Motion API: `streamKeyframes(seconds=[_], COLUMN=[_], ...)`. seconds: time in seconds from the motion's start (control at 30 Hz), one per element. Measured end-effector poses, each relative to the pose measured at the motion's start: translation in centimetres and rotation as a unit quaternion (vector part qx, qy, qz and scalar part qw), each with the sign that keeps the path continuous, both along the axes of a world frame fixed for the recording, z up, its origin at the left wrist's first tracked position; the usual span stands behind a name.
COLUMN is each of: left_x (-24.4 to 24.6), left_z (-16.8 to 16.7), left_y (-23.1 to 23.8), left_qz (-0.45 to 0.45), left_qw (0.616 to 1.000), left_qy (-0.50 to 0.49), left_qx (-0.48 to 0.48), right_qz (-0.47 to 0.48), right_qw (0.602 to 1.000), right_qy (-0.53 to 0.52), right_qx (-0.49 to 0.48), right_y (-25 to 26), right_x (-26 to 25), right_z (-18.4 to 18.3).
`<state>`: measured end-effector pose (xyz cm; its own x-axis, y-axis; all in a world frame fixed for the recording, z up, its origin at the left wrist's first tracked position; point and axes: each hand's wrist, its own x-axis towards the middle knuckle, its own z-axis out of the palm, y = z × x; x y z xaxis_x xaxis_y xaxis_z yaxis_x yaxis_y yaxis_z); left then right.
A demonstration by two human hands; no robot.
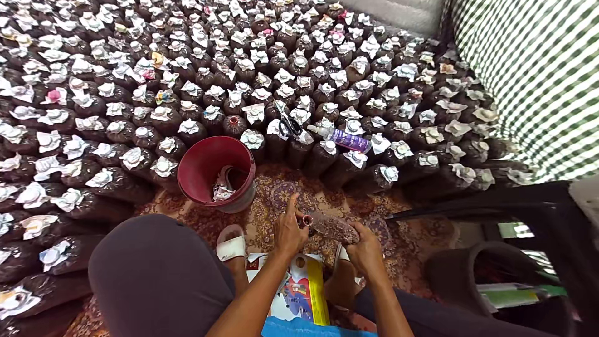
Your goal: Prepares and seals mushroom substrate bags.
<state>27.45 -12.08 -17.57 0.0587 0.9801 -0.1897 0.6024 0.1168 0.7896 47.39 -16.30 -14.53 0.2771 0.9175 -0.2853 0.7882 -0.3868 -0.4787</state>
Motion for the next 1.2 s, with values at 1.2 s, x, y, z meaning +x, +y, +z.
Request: streamKeyframes(seconds=[1.2], left_x=[0.4], left_z=[0.5], left_y=[-0.2], left_qz=[0.010], left_qw=[1.000], left_qy=[0.019], left_qx=[-0.007], right_qz=[0.008], right_qw=[0.990], right_qy=[-0.119], right_qx=[0.070], right_y=[0.1], right_x=[-2.3], right_z=[1.8])
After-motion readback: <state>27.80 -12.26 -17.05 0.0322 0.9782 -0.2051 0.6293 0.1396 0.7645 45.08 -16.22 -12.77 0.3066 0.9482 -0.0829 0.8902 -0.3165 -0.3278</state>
